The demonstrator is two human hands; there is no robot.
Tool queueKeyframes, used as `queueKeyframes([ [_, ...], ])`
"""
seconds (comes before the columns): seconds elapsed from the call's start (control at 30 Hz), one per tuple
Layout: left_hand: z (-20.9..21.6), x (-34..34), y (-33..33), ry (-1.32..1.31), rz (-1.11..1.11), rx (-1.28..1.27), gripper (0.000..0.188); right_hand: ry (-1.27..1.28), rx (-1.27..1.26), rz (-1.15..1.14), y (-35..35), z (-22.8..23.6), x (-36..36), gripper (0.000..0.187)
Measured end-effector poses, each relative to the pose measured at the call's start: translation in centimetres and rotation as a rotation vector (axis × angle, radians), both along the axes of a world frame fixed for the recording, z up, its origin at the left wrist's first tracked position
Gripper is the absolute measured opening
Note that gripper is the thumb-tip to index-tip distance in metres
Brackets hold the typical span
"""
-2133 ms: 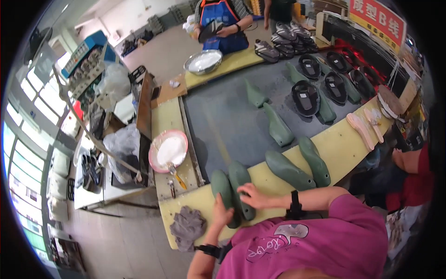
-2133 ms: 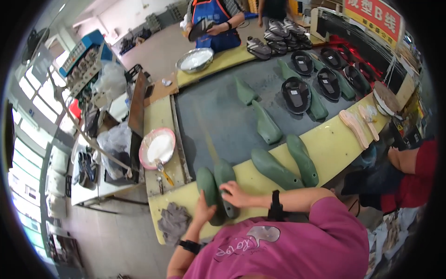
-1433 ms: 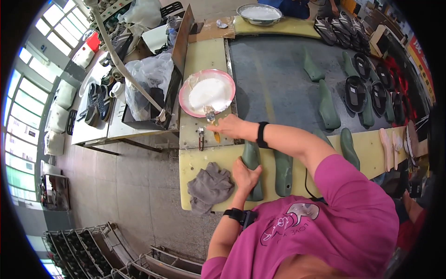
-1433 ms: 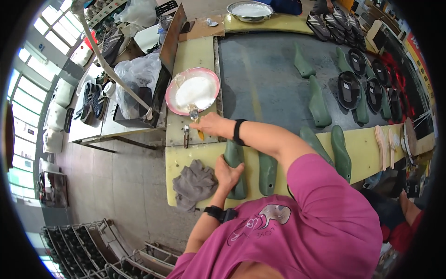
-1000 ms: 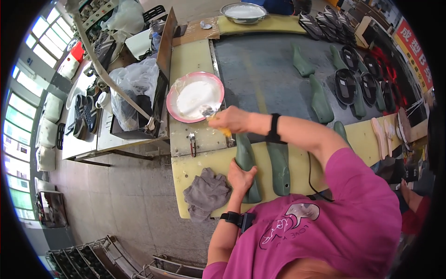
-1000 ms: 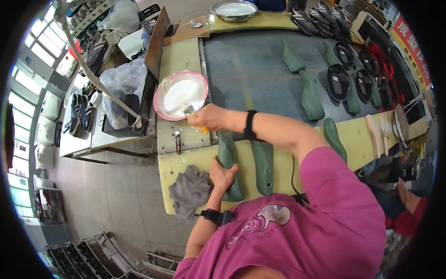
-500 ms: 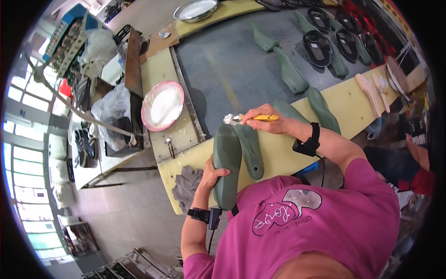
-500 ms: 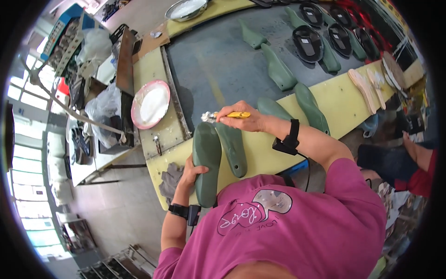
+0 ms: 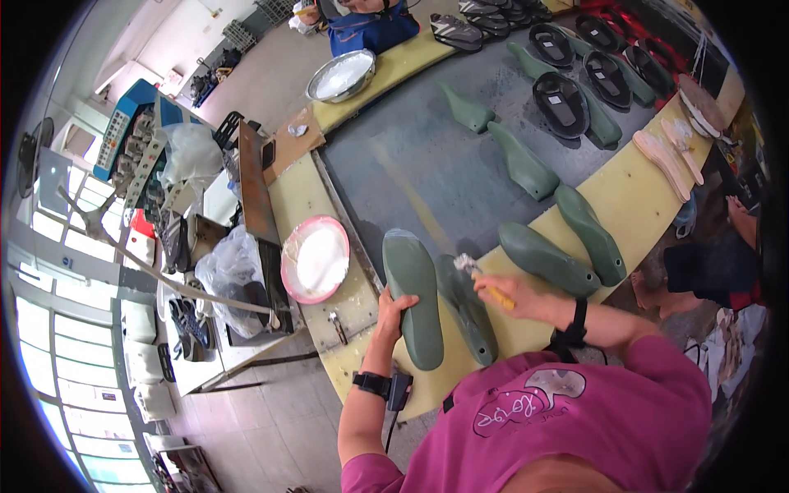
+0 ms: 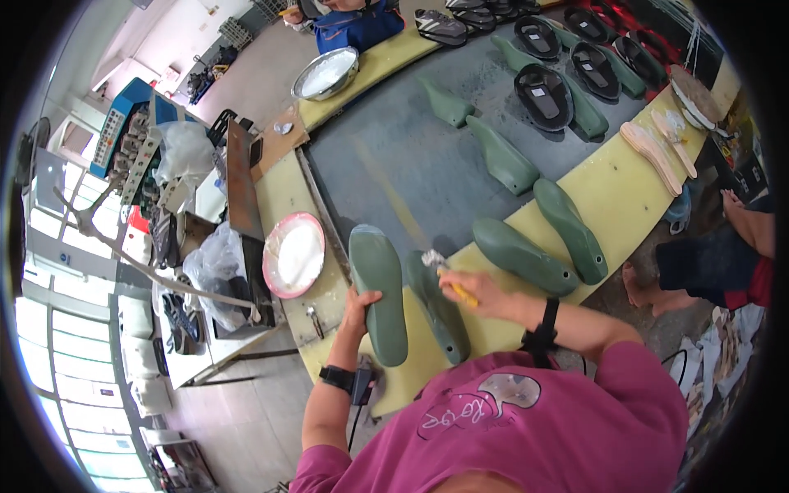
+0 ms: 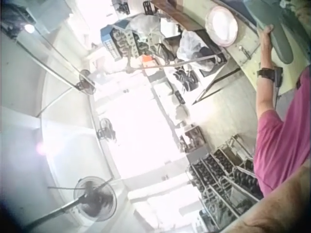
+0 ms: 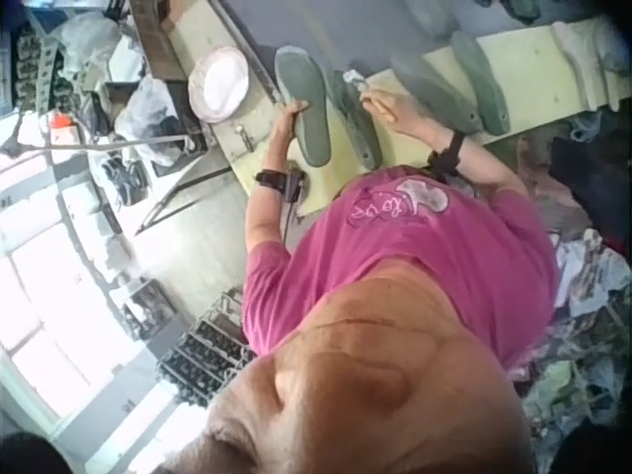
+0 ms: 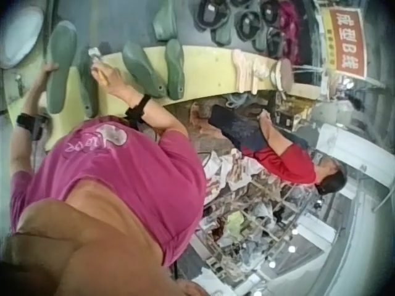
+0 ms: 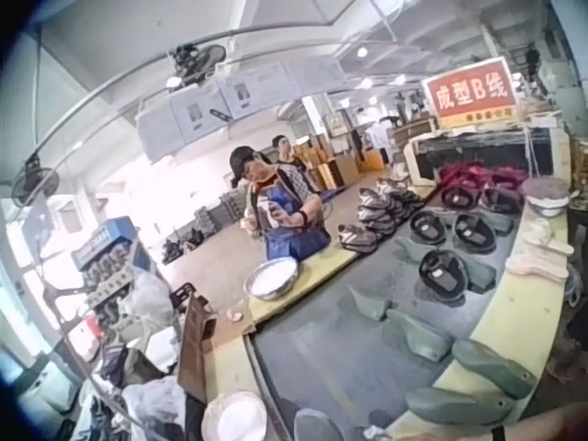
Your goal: The recorder takes shoe lasts from a rack and applies glue to the bottom surface using a brush.
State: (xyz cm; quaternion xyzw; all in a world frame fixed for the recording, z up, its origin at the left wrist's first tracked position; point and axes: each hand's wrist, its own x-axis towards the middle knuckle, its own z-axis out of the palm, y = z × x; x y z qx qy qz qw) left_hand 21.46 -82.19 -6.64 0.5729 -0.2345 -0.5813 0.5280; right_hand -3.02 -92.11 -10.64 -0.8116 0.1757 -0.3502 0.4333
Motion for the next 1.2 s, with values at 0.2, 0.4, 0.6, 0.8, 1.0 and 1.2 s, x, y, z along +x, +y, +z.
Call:
queueKeyframes([
  [0.2,-5.0,5.5,-8.4,-0.160,0.152,0.080,0.060,0.126,-0.014,0.063,5.5,-1.5,1.6,0.039],
  [0.4,-8.7,8.5,-18.7,-0.329,0.228,0.180,0.060,0.123,0.118,0.042,6.2,-2.3,0.9,0.040],
  [0.6,-12.2,14.7,-30.1,-0.751,0.232,0.078,0.066,0.279,0.262,0.144,5.6,-2.1,1.2,0.040],
  [0.8,-17.5,17.1,-32.2,-0.984,0.233,-0.051,0.061,0.221,0.284,0.200,5.1,-1.8,1.8,0.041],
  [1.0,-15.6,9.2,-19.2,-0.983,0.045,-0.188,0.041,0.110,0.276,0.196,5.8,-3.8,1.6,0.040],
  [1.2,-8.4,-2.2,-0.9,-0.999,-0.183,0.170,0.061,0.056,0.097,0.081,4.7,-3.8,1.1,0.032],
])
